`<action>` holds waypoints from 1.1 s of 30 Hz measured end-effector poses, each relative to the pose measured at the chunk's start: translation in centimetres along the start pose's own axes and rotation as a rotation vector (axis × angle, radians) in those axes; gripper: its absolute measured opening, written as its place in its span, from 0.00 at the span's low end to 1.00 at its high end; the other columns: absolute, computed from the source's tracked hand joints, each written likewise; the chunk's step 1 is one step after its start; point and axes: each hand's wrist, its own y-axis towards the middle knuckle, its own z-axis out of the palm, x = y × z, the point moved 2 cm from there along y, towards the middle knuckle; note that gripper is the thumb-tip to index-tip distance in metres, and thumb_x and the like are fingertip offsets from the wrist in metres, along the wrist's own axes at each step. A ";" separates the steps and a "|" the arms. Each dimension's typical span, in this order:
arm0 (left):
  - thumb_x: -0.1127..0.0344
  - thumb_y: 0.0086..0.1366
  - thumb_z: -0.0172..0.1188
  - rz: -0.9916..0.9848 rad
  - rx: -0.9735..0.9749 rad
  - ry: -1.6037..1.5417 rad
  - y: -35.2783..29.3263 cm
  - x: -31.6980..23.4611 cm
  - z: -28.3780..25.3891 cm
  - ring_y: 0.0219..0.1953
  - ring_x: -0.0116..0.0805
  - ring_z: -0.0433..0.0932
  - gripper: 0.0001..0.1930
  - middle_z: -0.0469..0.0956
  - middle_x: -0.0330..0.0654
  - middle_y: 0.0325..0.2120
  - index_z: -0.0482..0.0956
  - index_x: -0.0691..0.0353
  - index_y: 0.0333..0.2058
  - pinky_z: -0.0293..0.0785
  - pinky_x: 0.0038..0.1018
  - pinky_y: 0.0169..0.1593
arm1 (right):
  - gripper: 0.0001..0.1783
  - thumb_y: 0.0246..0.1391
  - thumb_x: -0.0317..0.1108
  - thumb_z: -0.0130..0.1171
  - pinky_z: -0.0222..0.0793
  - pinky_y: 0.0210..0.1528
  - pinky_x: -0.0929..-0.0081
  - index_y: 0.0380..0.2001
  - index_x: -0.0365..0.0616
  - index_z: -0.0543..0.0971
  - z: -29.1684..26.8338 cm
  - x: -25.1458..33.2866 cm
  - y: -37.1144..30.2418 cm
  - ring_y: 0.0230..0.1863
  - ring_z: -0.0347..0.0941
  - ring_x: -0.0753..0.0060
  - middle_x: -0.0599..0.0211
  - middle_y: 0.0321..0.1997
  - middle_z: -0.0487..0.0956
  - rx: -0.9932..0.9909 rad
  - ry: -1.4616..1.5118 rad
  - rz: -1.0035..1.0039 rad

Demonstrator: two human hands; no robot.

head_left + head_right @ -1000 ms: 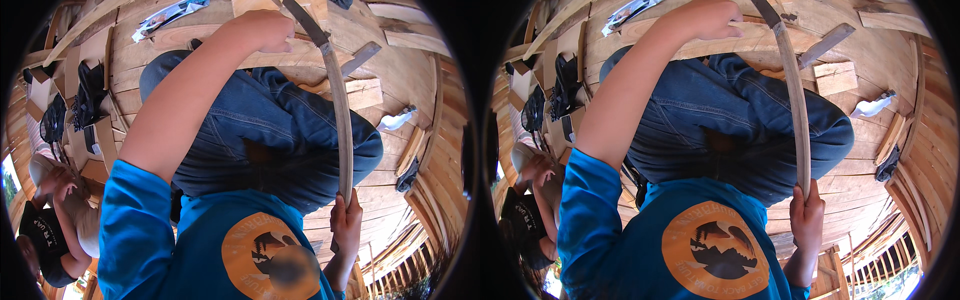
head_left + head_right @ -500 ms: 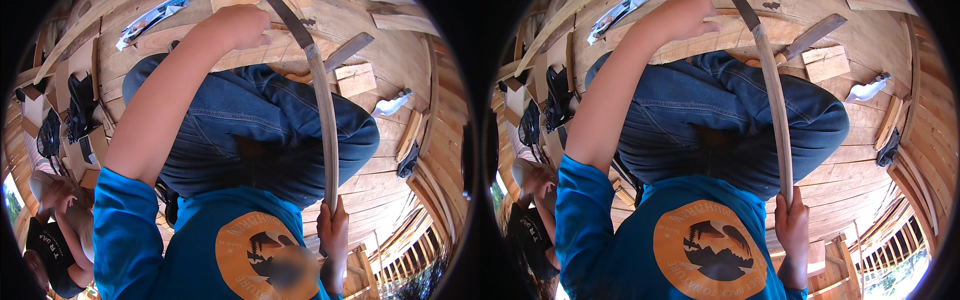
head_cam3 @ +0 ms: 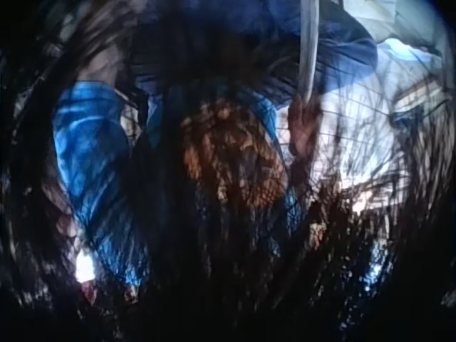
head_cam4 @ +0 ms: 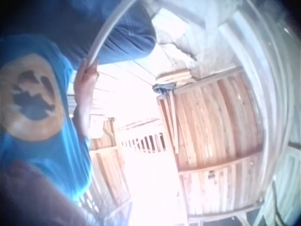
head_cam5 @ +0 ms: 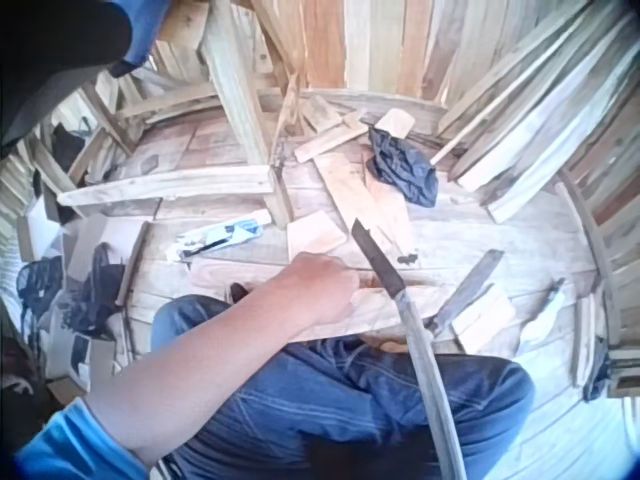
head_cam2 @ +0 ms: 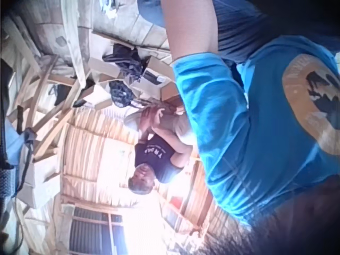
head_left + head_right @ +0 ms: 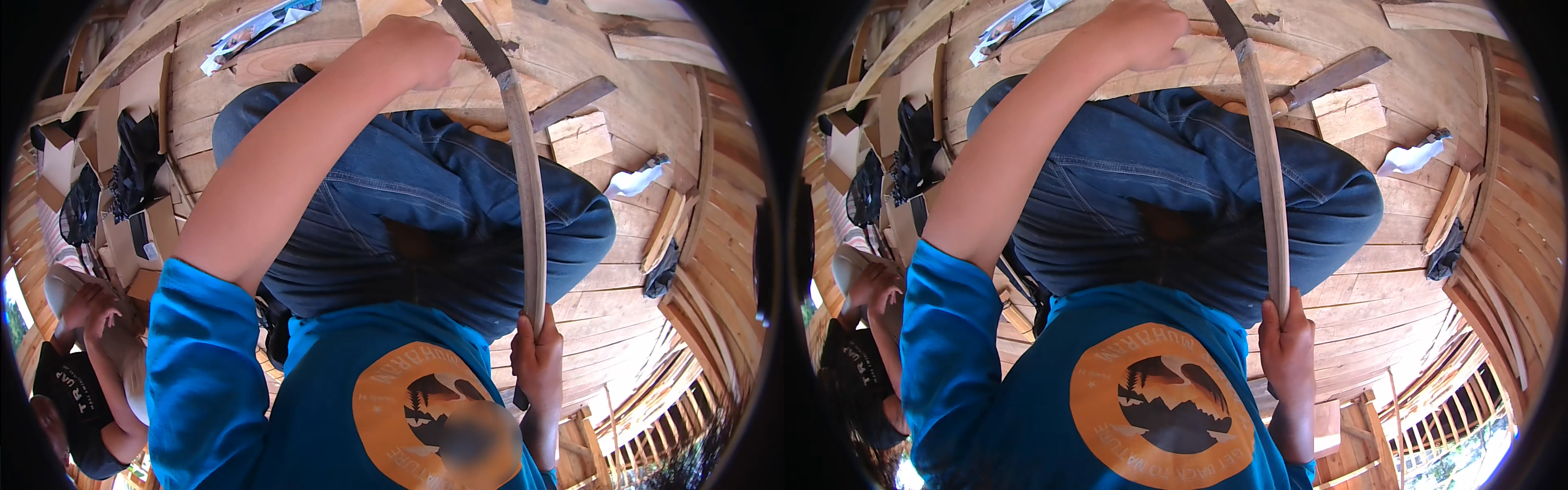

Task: The person shaves a piece of wood using a large knife while sitting on the floor, holding the wood steady and pulling the blade towards themselves to remove thin strips.

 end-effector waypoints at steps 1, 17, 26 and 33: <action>0.59 0.57 0.68 0.011 0.024 0.038 0.1 -0.1 -0.2 0.44 0.43 0.83 0.12 0.84 0.43 0.38 0.86 0.55 0.38 0.81 0.39 0.46 | 0.09 0.69 0.31 0.50 0.59 0.15 0.71 0.40 0.35 0.71 0.0 -0.5 0.0 0.13 0.71 0.70 0.61 0.12 0.71 0.012 -0.028 0.007; 0.63 0.51 0.72 0.010 -0.046 0.159 -4.1 0.1 -4.0 0.39 0.50 0.82 0.11 0.81 0.51 0.30 0.83 0.64 0.30 0.78 0.41 0.43 | 0.08 0.67 0.31 0.51 0.68 0.23 0.68 0.42 0.37 0.73 0.8 -1.1 -0.6 0.20 0.77 0.60 0.57 0.18 0.75 0.016 -0.030 -0.214; 0.62 0.51 0.72 0.007 -0.031 0.091 -3.6 1.1 -3.1 0.41 0.49 0.81 0.14 0.82 0.50 0.31 0.82 0.67 0.29 0.77 0.41 0.46 | 0.08 0.67 0.31 0.51 0.67 0.22 0.66 0.40 0.36 0.73 2.5 -1.1 1.7 0.20 0.78 0.57 0.54 0.18 0.75 0.017 -0.057 -0.261; 0.60 0.52 0.72 0.053 -0.092 0.104 -4.1 0.6 -2.4 0.41 0.49 0.81 0.14 0.82 0.50 0.32 0.82 0.65 0.30 0.78 0.41 0.46 | 0.08 0.68 0.32 0.50 0.63 0.19 0.69 0.39 0.37 0.72 1.9 -0.5 -0.1 0.15 0.72 0.68 0.61 0.14 0.71 0.015 -0.043 -0.263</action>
